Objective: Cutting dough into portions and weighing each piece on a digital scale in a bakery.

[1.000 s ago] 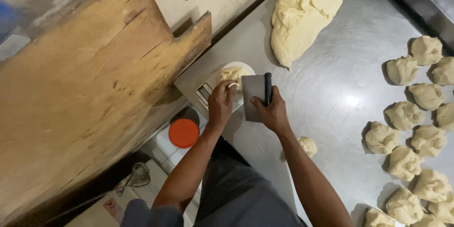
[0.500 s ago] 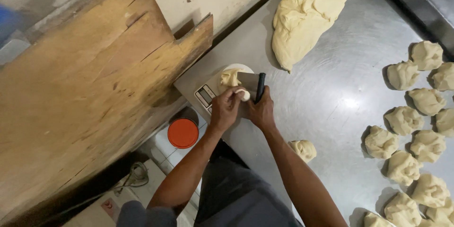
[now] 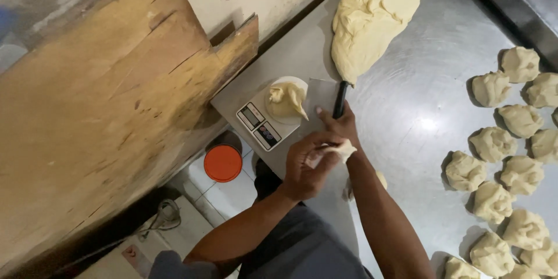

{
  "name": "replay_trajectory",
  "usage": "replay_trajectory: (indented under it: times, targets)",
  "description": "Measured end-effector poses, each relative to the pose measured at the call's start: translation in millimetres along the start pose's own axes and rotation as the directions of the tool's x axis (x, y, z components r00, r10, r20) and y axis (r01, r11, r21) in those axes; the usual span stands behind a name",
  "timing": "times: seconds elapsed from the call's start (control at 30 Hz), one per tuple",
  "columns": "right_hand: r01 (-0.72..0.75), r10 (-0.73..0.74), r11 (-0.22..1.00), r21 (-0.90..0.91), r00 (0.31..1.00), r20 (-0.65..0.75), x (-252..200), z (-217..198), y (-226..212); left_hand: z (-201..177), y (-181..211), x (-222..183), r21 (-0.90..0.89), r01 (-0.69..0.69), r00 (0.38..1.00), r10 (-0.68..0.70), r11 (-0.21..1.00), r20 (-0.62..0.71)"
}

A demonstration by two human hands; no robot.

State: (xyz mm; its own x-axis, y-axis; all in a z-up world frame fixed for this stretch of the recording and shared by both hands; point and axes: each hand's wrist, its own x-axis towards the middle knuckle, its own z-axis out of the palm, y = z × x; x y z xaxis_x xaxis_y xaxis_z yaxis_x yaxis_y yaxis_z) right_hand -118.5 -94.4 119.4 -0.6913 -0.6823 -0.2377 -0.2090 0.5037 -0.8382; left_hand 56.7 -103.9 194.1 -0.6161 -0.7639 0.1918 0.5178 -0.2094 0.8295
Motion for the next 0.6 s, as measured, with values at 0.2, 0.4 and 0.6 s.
replay_trajectory:
  times: [0.2,0.4,0.6]
  targets:
    - [0.007,0.064,0.898,0.44,0.987,-0.146,-18.0,-98.4,32.0,25.8,-26.4,-13.4,0.242,-0.129,0.959,0.059,0.962,0.277]
    - [0.151,0.101,0.829,0.538,0.907,-0.409,-91.1,-164.8,62.9,17.4,-213.5,-77.0,0.587,-0.286,0.75,-0.205,0.757,0.629]
    - [-0.015,0.242,0.879,0.477,0.875,-0.42,-159.7,-152.9,126.4,18.7,-203.9,-79.7,0.586,-0.595,0.55,-0.253,0.551,0.796]
